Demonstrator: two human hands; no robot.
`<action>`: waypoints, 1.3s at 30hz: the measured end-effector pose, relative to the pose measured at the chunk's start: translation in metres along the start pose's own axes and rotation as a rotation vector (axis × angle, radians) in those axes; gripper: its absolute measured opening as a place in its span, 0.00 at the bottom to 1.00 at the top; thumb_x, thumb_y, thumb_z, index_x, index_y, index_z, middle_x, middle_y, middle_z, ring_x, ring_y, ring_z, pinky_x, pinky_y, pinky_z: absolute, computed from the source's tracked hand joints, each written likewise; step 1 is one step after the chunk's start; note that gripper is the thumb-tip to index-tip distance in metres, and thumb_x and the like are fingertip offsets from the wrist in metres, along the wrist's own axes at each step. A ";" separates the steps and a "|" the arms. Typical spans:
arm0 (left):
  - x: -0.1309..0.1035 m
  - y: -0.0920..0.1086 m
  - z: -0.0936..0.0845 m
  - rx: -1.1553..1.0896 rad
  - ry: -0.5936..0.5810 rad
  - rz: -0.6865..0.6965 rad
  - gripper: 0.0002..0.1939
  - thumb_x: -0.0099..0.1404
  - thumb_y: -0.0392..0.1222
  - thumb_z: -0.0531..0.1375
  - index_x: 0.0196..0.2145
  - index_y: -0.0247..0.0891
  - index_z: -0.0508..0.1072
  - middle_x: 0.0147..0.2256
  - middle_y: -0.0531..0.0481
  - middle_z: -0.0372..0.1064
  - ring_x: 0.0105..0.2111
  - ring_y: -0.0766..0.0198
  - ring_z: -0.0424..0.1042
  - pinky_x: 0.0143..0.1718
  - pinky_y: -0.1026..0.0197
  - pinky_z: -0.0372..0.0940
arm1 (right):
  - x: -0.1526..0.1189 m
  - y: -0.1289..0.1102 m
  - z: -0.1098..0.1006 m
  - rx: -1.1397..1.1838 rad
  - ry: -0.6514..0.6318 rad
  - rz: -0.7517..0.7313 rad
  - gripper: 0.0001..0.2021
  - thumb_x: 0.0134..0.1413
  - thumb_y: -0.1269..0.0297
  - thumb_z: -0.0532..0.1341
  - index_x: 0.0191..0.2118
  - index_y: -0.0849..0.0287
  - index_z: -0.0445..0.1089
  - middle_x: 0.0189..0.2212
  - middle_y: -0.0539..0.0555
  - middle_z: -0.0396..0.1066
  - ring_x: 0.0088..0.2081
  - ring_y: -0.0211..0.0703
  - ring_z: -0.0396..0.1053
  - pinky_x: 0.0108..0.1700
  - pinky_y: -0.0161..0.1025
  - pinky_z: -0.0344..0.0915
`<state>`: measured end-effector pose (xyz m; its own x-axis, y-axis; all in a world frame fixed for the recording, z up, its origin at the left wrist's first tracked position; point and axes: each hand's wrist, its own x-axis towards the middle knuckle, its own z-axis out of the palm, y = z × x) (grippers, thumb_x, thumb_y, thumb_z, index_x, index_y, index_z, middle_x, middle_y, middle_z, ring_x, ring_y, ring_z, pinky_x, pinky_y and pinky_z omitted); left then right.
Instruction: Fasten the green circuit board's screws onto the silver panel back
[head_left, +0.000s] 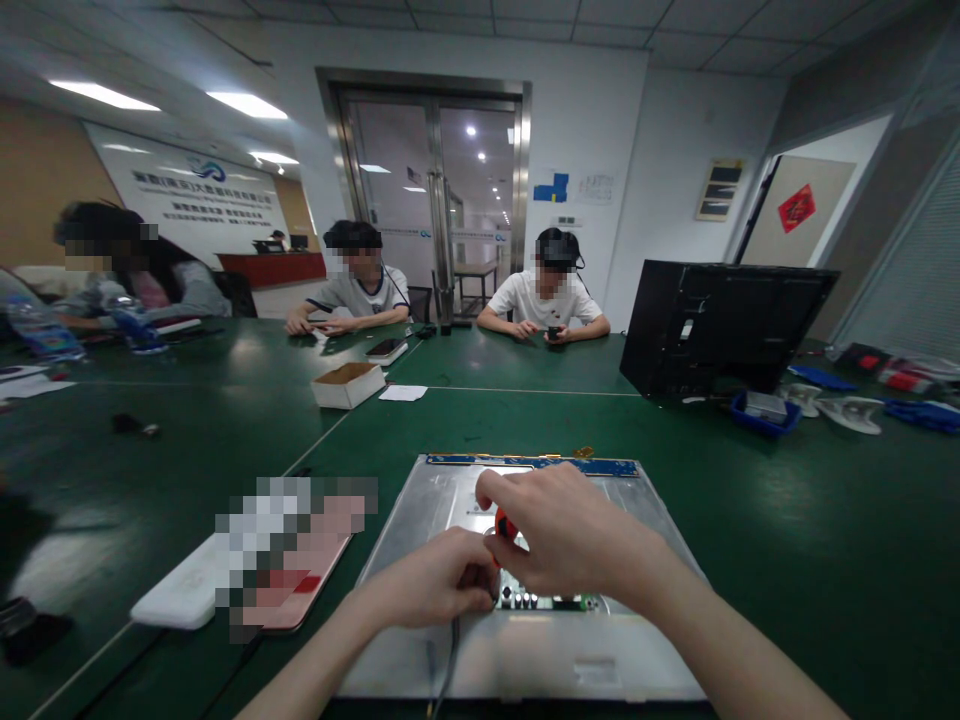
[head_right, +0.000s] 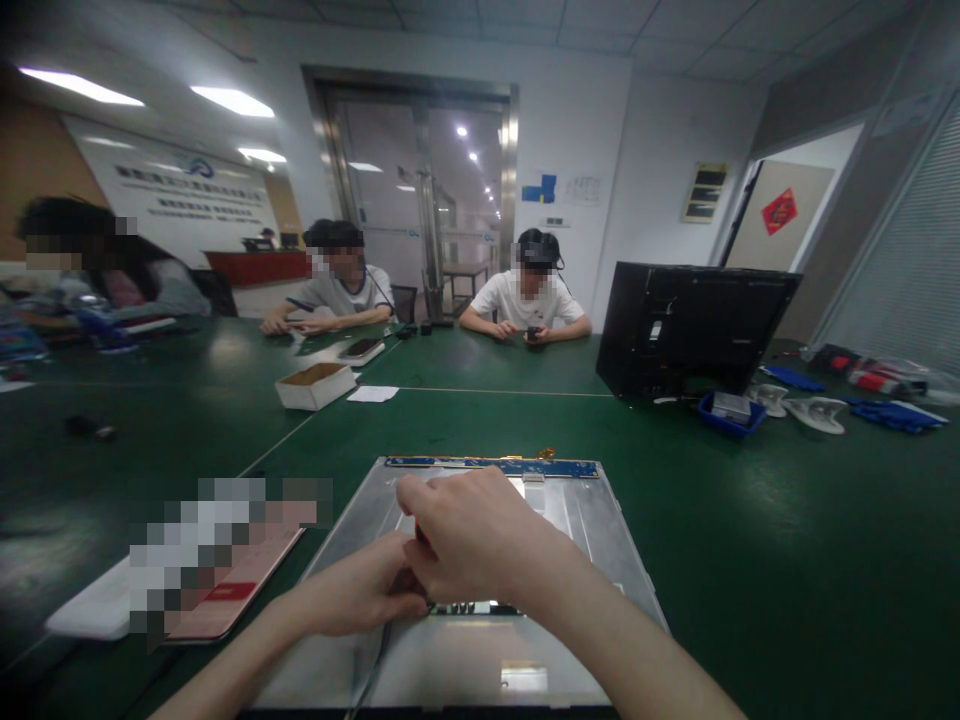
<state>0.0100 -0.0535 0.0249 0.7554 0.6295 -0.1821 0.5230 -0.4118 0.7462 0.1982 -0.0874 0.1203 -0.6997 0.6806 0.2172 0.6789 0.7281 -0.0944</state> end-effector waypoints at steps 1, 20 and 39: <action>0.000 0.000 0.000 -0.003 -0.003 -0.005 0.03 0.55 0.36 0.58 0.29 0.36 0.70 0.26 0.53 0.67 0.27 0.64 0.66 0.27 0.65 0.58 | 0.001 0.000 0.001 -0.004 0.003 0.003 0.10 0.55 0.64 0.55 0.42 0.59 0.63 0.32 0.53 0.75 0.29 0.41 0.69 0.25 0.37 0.44; 0.000 -0.001 0.001 0.054 -0.004 0.003 0.03 0.54 0.34 0.58 0.29 0.35 0.71 0.28 0.52 0.69 0.30 0.62 0.68 0.31 0.63 0.61 | 0.003 0.001 0.006 -0.064 0.010 0.034 0.10 0.56 0.61 0.56 0.43 0.58 0.63 0.31 0.52 0.76 0.30 0.43 0.71 0.25 0.38 0.43; -0.002 -0.001 -0.001 0.089 0.004 -0.024 0.03 0.56 0.36 0.59 0.31 0.36 0.71 0.30 0.52 0.69 0.31 0.62 0.68 0.32 0.64 0.61 | 0.004 0.002 0.006 -0.077 0.005 0.011 0.11 0.60 0.55 0.56 0.40 0.57 0.66 0.30 0.52 0.76 0.29 0.43 0.72 0.25 0.37 0.47</action>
<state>0.0072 -0.0536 0.0255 0.7404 0.6427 -0.1968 0.5744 -0.4530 0.6818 0.1958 -0.0825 0.1150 -0.6915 0.6876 0.2212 0.7014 0.7124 -0.0217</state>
